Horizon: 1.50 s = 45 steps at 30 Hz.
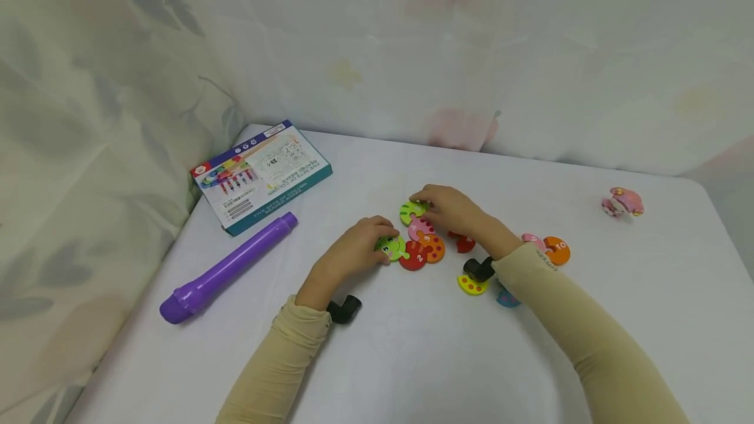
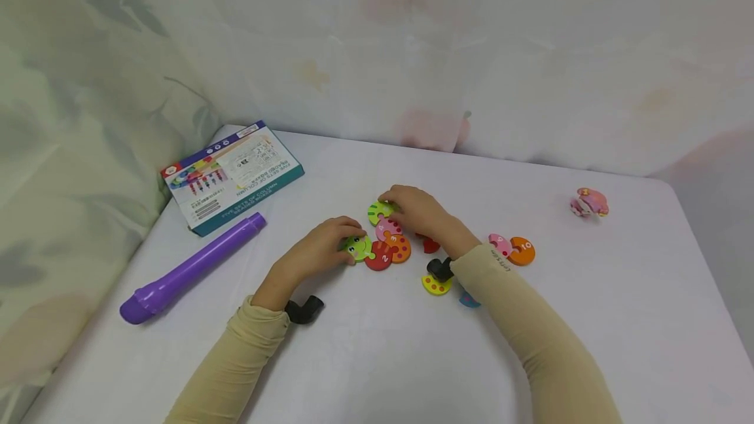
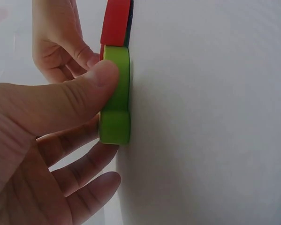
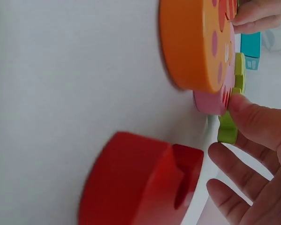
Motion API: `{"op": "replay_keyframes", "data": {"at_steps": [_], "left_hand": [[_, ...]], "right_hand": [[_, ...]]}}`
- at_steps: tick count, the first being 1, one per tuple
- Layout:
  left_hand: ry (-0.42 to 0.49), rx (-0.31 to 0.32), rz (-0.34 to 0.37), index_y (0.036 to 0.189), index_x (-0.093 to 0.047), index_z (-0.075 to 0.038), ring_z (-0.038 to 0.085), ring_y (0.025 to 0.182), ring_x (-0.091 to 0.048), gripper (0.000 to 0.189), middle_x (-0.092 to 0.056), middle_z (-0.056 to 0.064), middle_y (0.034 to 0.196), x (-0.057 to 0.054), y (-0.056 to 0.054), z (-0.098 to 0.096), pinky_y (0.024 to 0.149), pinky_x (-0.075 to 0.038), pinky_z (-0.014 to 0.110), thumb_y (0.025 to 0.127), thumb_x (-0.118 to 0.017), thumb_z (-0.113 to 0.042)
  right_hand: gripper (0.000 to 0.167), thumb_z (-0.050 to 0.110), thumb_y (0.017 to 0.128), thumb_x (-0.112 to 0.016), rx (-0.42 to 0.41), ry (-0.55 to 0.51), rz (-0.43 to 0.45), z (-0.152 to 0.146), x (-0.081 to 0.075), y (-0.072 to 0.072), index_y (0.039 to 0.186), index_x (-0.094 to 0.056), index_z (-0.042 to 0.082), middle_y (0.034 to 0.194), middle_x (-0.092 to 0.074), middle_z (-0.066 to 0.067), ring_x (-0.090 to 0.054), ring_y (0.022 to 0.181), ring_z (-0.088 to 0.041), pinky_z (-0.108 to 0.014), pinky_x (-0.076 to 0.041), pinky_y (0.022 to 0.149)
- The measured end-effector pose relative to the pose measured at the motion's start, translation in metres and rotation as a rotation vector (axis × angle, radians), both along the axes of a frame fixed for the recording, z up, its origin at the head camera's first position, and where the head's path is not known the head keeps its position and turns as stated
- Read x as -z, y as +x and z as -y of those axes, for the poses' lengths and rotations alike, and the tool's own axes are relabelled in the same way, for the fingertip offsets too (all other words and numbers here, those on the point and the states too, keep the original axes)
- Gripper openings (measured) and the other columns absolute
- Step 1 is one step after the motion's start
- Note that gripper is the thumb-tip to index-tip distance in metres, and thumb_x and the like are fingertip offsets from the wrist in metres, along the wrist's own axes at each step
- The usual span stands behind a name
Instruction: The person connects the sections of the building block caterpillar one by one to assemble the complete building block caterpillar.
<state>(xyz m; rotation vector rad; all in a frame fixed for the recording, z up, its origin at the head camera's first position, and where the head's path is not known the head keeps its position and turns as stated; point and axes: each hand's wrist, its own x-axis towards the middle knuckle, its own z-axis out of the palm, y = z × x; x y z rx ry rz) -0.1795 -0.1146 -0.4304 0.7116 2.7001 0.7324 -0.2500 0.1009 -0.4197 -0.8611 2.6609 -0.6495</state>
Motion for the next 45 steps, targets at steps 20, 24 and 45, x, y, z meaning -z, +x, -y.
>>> {"op": "replay_keyframes", "data": {"at_steps": [20,24,45], "left_hand": [[-0.042,-0.039,0.031,0.123,-0.06,-0.011,0.018,0.117,-0.046,0.05,-0.053,0.002,0.126,-0.002,0.0,-0.003,0.101,-0.037,0.033,0.076,-0.076,-0.018],[-0.043,-0.053,0.048,0.124,-0.06,-0.012,0.018,0.119,-0.045,0.051,-0.052,0.002,0.126,-0.003,-0.001,-0.003,0.102,-0.036,0.033,0.076,-0.076,-0.018],[0.0,-0.045,0.049,0.122,-0.06,-0.01,0.021,0.118,-0.046,0.051,-0.053,0.005,0.125,0.0,-0.001,-0.001,0.102,-0.036,0.035,0.075,-0.077,-0.016]], "right_hand": [[0.038,0.022,0.088,-0.063,0.106,0.015,-0.052,-0.023,-0.021,0.019,0.123,-0.057,0.009,0.113,-0.056,-0.008,-0.054,0.1,-0.024,-0.041,-0.048,0.087],[0.04,0.023,0.088,-0.063,0.146,0.008,-0.083,-0.048,-0.031,0.042,0.125,-0.056,0.009,0.116,-0.056,-0.01,-0.054,0.099,-0.026,-0.041,-0.049,0.083],[0.073,0.055,0.056,-0.08,0.271,0.288,-0.093,-0.115,0.0,0.139,0.108,-0.061,0.008,0.119,-0.057,-0.017,-0.057,0.091,-0.027,-0.039,-0.053,0.06]]}}
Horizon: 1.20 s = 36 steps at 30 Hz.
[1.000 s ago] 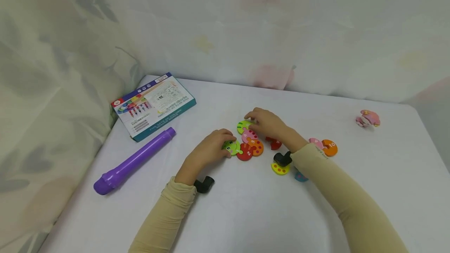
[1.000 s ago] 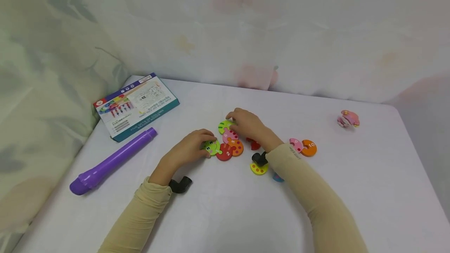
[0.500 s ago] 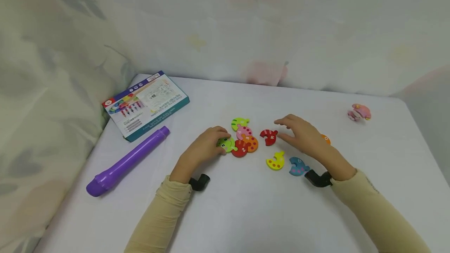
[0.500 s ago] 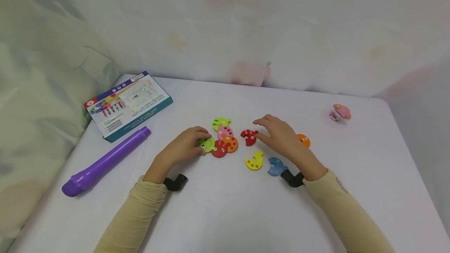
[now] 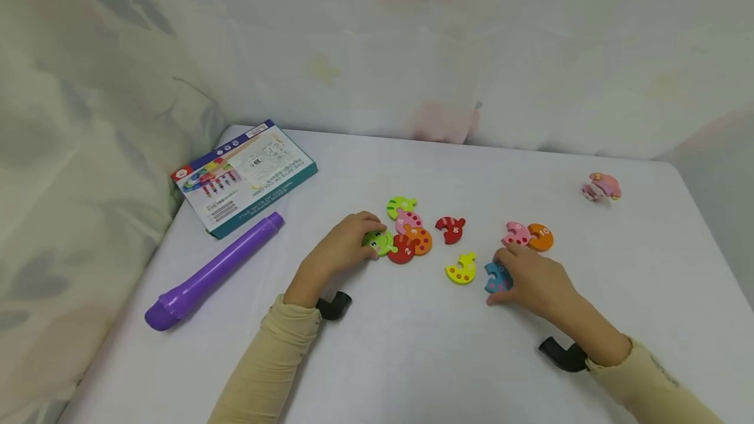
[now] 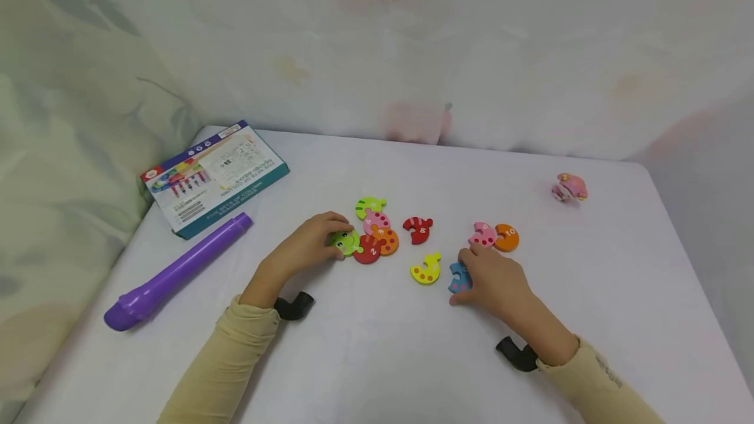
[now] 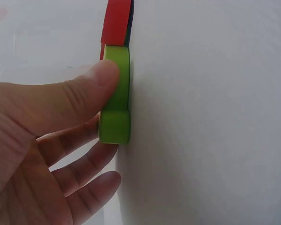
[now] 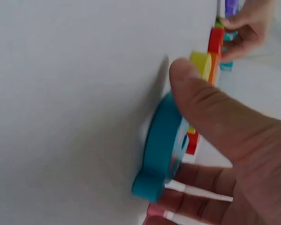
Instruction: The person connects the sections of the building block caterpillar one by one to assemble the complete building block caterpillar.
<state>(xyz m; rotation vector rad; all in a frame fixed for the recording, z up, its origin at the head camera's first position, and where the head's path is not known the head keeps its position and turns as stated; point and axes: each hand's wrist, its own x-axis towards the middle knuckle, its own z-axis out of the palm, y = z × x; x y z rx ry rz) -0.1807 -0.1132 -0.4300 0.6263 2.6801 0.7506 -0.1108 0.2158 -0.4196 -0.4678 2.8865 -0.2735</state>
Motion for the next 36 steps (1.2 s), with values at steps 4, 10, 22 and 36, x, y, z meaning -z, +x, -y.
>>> {"op": "replay_keyframes", "data": {"at_steps": [4,10,22,36], "left_hand": [[-0.003,-0.003,0.005,0.123,-0.06,-0.011,0.02,0.118,-0.046,0.051,-0.053,0.004,0.125,0.001,0.0,0.0,0.102,-0.036,0.035,0.075,-0.077,-0.016],[-0.005,-0.01,-0.002,0.122,-0.061,-0.011,0.02,0.118,-0.046,0.051,-0.053,0.004,0.125,0.0,0.0,0.0,0.102,-0.037,0.034,0.074,-0.077,-0.015],[0.001,0.017,-0.008,0.121,-0.061,-0.009,0.021,0.118,-0.046,0.05,-0.053,0.006,0.125,0.001,0.001,0.0,0.102,-0.037,0.035,0.075,-0.077,-0.015],[0.007,0.024,-0.025,0.12,-0.062,-0.008,0.02,0.116,-0.048,0.049,-0.054,0.005,0.124,0.0,0.0,0.0,0.1,-0.038,0.034,0.074,-0.077,-0.015]], "right_hand": [[0.064,0.046,0.062,-0.082,0.015,-0.016,-0.016,0.002,-0.004,0.0,0.106,-0.059,0.006,0.105,-0.061,-0.011,-0.055,0.078,-0.019,-0.032,-0.05,0.056],[0.058,0.035,0.07,-0.079,0.025,-0.135,-0.075,0.019,-0.03,-0.029,0.115,-0.055,0.006,0.105,-0.061,-0.009,-0.056,0.082,-0.02,-0.037,-0.052,0.065],[0.063,0.03,0.076,-0.075,-0.074,-0.057,0.029,0.096,-0.027,-0.12,0.129,-0.049,0.007,0.112,-0.057,-0.012,-0.052,0.097,-0.026,-0.042,-0.048,0.086],[0.056,0.017,0.076,-0.076,-0.144,0.015,0.129,0.118,-0.02,-0.141,0.127,-0.053,0.01,0.117,-0.055,-0.011,-0.051,0.104,-0.026,-0.043,-0.044,0.093]]}}
